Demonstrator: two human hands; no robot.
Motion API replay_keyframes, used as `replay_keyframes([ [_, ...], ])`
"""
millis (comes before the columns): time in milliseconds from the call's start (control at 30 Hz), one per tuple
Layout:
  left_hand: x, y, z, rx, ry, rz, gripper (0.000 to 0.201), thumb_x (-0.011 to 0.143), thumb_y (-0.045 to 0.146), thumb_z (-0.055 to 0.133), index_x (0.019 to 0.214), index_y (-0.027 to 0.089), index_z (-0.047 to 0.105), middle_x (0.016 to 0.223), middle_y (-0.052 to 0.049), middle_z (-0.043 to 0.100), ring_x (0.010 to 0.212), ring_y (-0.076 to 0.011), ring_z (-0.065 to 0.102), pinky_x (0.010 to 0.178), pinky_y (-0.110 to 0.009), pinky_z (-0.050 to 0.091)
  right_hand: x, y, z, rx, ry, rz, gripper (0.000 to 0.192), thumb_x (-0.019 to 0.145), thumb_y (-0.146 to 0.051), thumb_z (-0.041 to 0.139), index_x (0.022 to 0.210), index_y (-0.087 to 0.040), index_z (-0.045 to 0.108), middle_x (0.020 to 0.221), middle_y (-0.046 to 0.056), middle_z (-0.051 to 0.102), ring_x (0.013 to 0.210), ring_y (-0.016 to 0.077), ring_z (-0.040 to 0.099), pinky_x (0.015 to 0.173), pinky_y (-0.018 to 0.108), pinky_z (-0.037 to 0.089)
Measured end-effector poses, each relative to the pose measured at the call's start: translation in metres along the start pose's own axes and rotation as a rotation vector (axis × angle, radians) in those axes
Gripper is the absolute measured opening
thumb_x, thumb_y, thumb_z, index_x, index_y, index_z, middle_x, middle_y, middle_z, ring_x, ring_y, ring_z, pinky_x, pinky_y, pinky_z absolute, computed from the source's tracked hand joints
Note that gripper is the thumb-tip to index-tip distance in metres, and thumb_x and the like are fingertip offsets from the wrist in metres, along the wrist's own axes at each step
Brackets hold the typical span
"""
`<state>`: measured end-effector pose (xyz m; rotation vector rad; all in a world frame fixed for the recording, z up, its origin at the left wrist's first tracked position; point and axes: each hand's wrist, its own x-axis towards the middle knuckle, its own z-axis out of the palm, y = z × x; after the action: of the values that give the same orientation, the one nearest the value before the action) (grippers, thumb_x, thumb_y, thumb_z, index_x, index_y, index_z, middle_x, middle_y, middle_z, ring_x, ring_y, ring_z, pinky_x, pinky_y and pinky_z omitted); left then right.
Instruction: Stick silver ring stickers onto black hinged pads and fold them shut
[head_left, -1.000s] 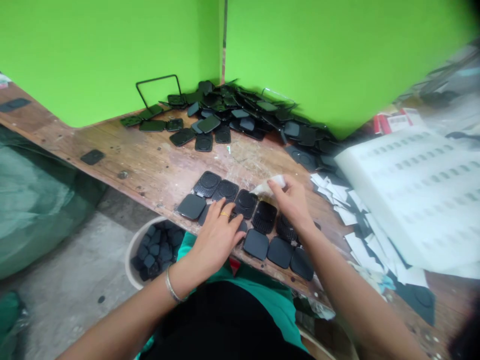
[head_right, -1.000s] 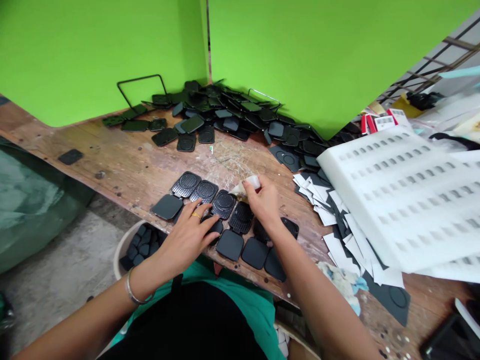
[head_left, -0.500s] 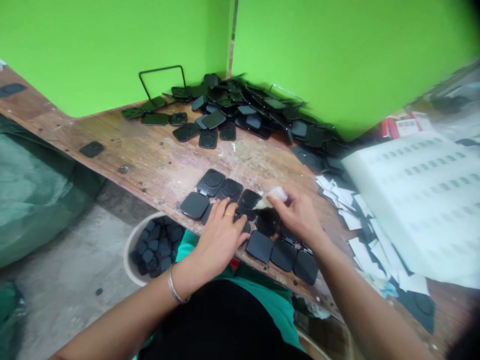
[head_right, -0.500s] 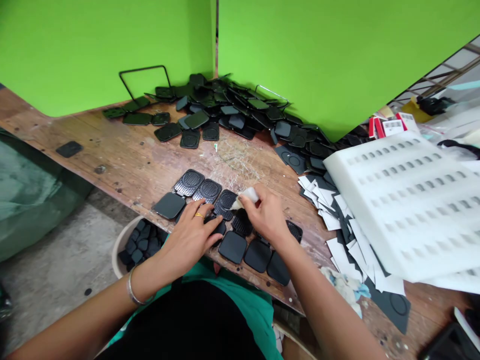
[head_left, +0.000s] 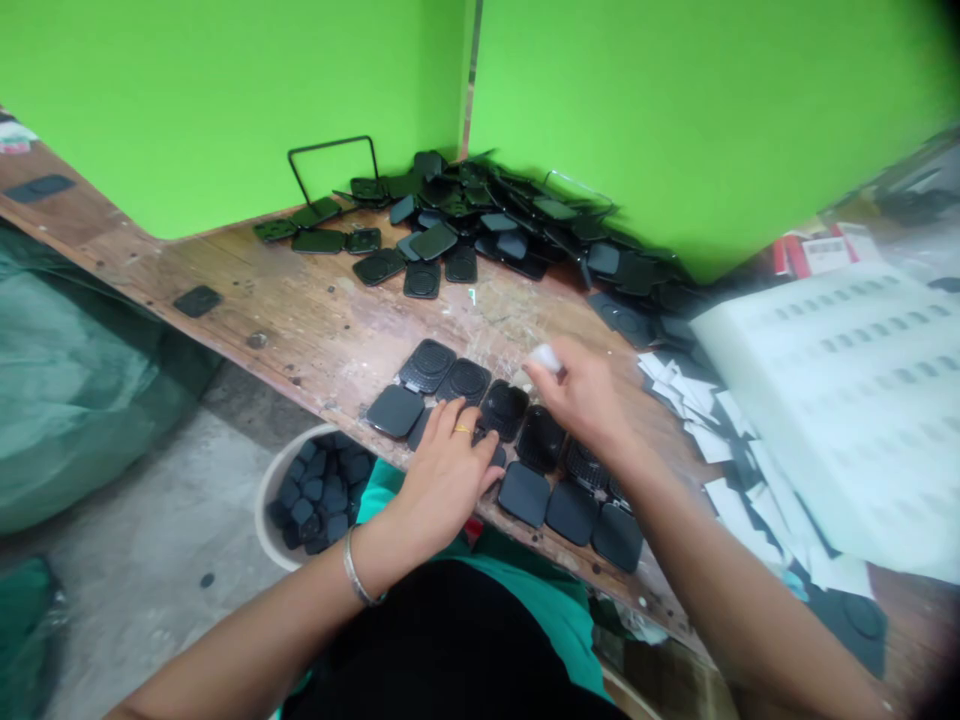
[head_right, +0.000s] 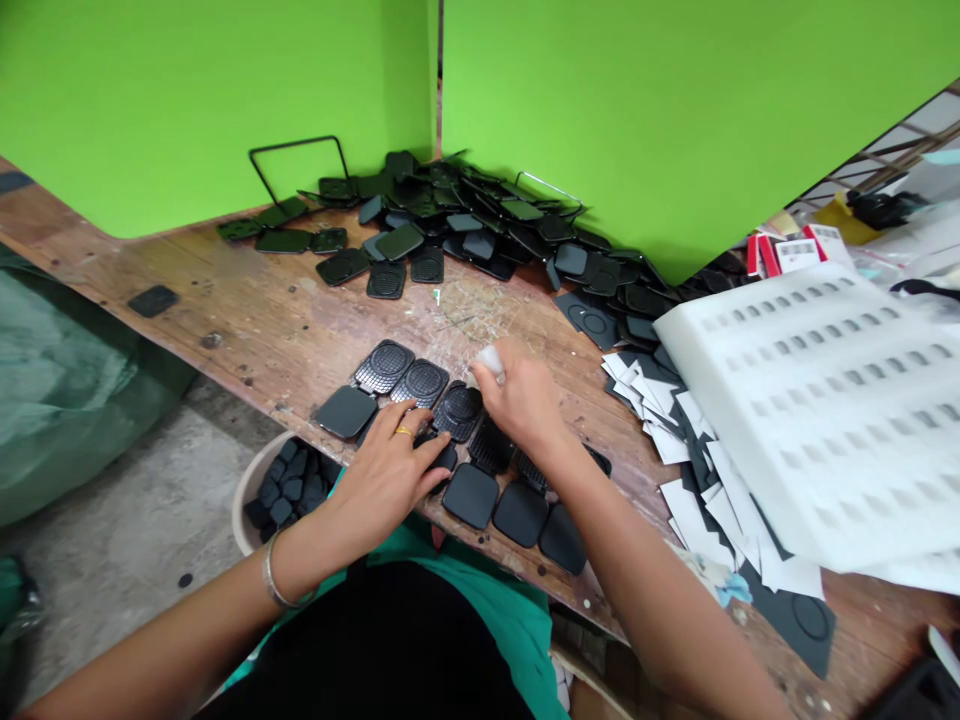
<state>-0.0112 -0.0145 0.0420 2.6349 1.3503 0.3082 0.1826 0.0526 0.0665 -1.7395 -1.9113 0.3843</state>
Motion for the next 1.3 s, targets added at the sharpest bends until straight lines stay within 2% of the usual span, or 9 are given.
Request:
replay_keyframes([
  [167, 0.0, 0.002, 0.002, 0.009, -0.012, 0.0, 0.04, 0.089, 0.037, 0.065, 0.119, 0.011, 0.067, 0.126, -0.02, 0.057, 0.132, -0.0386, 0.044, 0.108, -0.055, 0.039, -0.019, 0.007, -0.018, -0.014, -0.045, 0.066, 0.027, 0.083, -0.043, 0.052, 0.067, -0.023, 0.046, 0.06, 0.001, 0.052, 0.056, 0.0167, 0.044, 0.057, 0.03, 0.029],
  [267, -0.001, 0.005, 0.002, -0.001, 0.005, -0.002, 0.043, 0.087, 0.038, 0.067, 0.12, 0.011, 0.066, 0.127, -0.02, 0.057, 0.131, -0.0389, 0.044, 0.109, -0.055, 0.039, -0.028, 0.007, -0.023, 0.062, -0.132, 0.14, 0.029, 0.082, -0.047, 0.053, 0.069, -0.021, 0.052, 0.059, 0.001, 0.053, 0.055, 0.0165, 0.046, 0.054, 0.029, 0.03],
  [333, -0.003, 0.004, 0.0, -0.018, 0.03, -0.007, 0.048, 0.087, 0.037, 0.068, 0.126, 0.011, 0.062, 0.129, -0.02, 0.055, 0.131, -0.0386, 0.044, 0.109, -0.055, 0.04, -0.027, 0.006, -0.024, 0.153, -0.146, 0.174, 0.03, 0.082, -0.048, 0.053, 0.069, -0.021, 0.054, 0.059, 0.001, 0.054, 0.056, 0.0163, 0.048, 0.054, 0.028, 0.032],
  [433, -0.007, -0.005, -0.007, -0.031, 0.074, -0.042, 0.048, 0.089, 0.031, 0.064, 0.132, 0.01, 0.058, 0.131, -0.02, 0.053, 0.13, -0.0378, 0.044, 0.109, -0.054, 0.04, -0.019, 0.003, -0.018, 0.266, -0.075, 0.185, 0.029, 0.08, -0.048, 0.055, 0.069, -0.02, 0.055, 0.06, 0.0, 0.055, 0.058, 0.0156, 0.048, 0.055, 0.027, 0.034],
  [667, -0.013, -0.036, -0.011, -0.008, 0.083, -0.175, 0.036, 0.091, 0.03, 0.061, 0.123, 0.015, 0.067, 0.129, -0.02, 0.05, 0.129, -0.0389, 0.041, 0.108, -0.056, 0.039, 0.014, -0.007, 0.013, 0.338, 0.061, 0.215, 0.028, 0.074, -0.046, 0.058, 0.065, -0.02, 0.053, 0.056, -0.003, 0.049, 0.055, 0.0134, 0.043, 0.054, 0.026, 0.033],
  [1000, -0.015, -0.036, -0.009, -0.001, 0.035, -0.203, 0.038, 0.09, 0.033, 0.063, 0.125, 0.018, 0.067, 0.133, -0.02, 0.05, 0.133, -0.0407, 0.039, 0.111, -0.059, 0.034, 0.031, -0.01, 0.035, 0.242, 0.045, 0.171, 0.027, 0.076, -0.046, 0.055, 0.067, -0.021, 0.051, 0.056, -0.003, 0.048, 0.054, 0.0137, 0.043, 0.053, 0.027, 0.03],
  [1300, -0.013, -0.036, -0.011, 0.025, 0.016, -0.203, 0.041, 0.089, 0.038, 0.065, 0.125, 0.019, 0.067, 0.13, -0.019, 0.053, 0.132, -0.04, 0.042, 0.111, -0.059, 0.033, 0.016, -0.019, 0.015, 0.043, -0.034, 0.04, 0.028, 0.08, -0.044, 0.053, 0.064, -0.022, 0.045, 0.056, -0.001, 0.048, 0.055, 0.0148, 0.044, 0.056, 0.029, 0.029],
])
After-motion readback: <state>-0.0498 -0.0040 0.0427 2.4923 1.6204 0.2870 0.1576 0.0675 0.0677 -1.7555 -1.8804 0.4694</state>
